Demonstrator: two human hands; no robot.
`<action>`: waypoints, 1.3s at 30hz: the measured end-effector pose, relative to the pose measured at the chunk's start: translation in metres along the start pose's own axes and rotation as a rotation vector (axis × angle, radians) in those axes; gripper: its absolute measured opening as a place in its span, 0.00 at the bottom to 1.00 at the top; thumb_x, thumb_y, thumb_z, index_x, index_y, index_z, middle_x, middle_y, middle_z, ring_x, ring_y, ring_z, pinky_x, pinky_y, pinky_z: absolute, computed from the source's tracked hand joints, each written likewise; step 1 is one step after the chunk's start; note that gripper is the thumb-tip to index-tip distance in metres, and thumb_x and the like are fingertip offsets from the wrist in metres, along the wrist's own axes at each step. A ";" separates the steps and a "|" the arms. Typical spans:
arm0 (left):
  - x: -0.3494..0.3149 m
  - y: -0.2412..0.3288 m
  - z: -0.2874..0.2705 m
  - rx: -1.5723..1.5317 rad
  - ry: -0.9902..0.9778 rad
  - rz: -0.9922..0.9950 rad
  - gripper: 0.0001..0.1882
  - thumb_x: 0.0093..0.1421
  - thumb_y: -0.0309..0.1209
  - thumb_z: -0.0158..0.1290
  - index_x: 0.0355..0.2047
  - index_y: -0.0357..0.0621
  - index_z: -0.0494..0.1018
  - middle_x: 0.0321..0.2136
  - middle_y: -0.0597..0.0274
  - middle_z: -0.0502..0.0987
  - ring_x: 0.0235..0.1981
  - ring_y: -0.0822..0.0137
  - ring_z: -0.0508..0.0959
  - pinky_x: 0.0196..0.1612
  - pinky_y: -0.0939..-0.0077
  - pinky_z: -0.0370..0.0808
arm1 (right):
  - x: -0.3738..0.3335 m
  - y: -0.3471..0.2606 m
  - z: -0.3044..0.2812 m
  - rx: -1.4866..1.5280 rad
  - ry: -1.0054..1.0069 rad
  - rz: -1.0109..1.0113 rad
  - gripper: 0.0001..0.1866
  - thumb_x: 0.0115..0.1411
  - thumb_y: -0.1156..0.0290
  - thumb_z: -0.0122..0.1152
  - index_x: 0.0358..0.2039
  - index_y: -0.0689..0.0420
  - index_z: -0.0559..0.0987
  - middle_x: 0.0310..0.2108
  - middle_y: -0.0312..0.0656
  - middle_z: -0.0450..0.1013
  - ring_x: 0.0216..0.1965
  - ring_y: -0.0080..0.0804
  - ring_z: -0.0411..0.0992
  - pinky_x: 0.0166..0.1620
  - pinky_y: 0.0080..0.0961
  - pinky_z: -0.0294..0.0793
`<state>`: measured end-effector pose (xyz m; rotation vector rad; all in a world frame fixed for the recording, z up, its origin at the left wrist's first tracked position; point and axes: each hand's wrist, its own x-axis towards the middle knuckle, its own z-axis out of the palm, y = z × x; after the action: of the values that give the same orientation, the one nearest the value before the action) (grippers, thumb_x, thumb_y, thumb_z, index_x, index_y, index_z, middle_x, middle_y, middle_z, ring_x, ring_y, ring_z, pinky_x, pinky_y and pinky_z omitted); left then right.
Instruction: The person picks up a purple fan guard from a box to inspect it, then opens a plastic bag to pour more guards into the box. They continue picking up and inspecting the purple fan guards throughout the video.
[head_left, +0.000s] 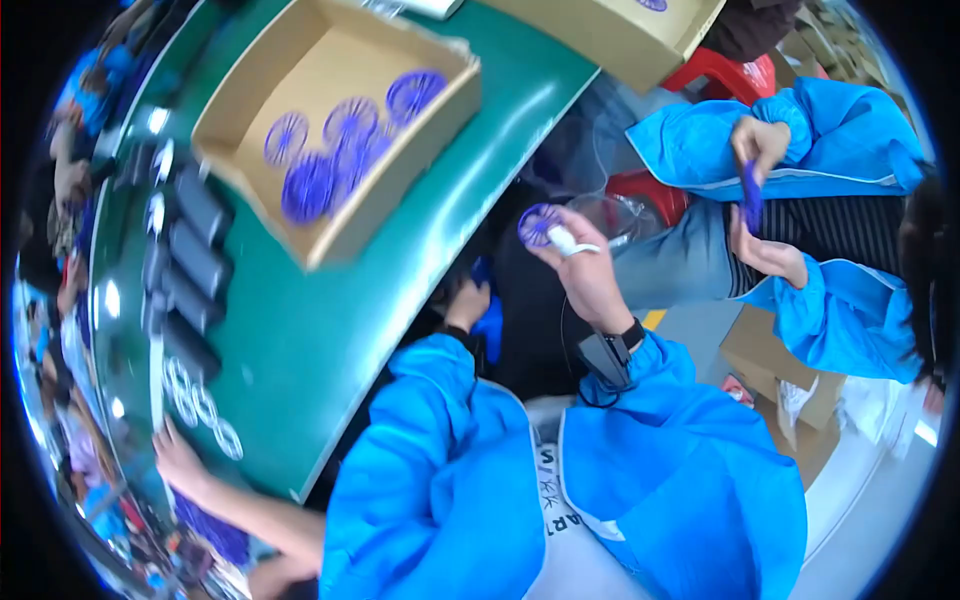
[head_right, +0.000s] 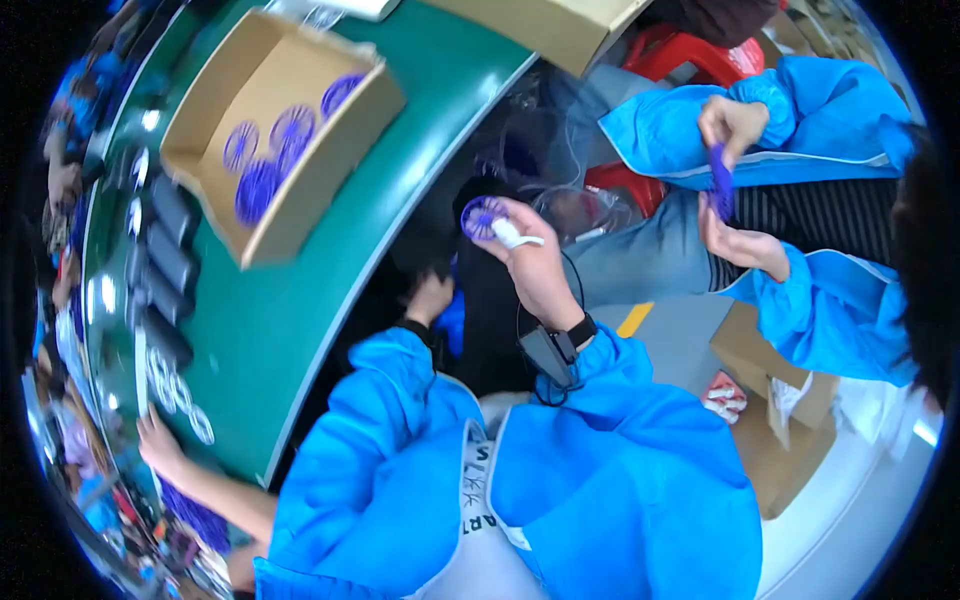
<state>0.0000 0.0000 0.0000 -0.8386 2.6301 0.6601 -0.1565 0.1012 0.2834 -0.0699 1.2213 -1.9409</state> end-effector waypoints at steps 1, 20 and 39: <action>-0.021 0.039 -0.063 -0.021 -0.006 0.010 0.21 0.62 0.37 0.38 0.48 0.35 0.66 0.47 0.38 0.69 0.49 0.42 0.68 0.55 0.54 0.61 | -0.026 -0.018 0.005 -0.036 0.048 -0.097 0.11 0.60 0.74 0.51 0.42 0.64 0.70 0.42 0.43 0.70 0.44 0.33 0.70 0.46 0.32 0.73; -0.215 0.191 -0.336 -0.432 1.121 1.007 0.13 0.38 0.20 0.62 0.27 0.41 0.74 0.29 0.60 0.77 0.30 0.61 0.77 0.33 0.76 0.74 | -0.150 -0.086 0.023 -0.676 -0.126 -1.233 0.10 0.48 0.83 0.61 0.32 0.59 0.74 0.39 0.46 0.69 0.37 0.30 0.73 0.42 0.24 0.73; -0.177 0.183 -0.340 -1.429 0.128 0.222 0.16 0.61 0.35 0.49 0.40 0.32 0.72 0.28 0.57 0.77 0.26 0.71 0.77 0.33 0.81 0.76 | -0.114 -0.095 0.037 -0.059 -0.170 -0.258 0.09 0.57 0.79 0.53 0.40 0.62 0.70 0.31 0.41 0.72 0.32 0.24 0.73 0.33 0.19 0.76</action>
<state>-0.0205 0.0418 0.4228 -0.8297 2.0046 2.6859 -0.1230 0.1678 0.4170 -0.4339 1.2025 -2.0693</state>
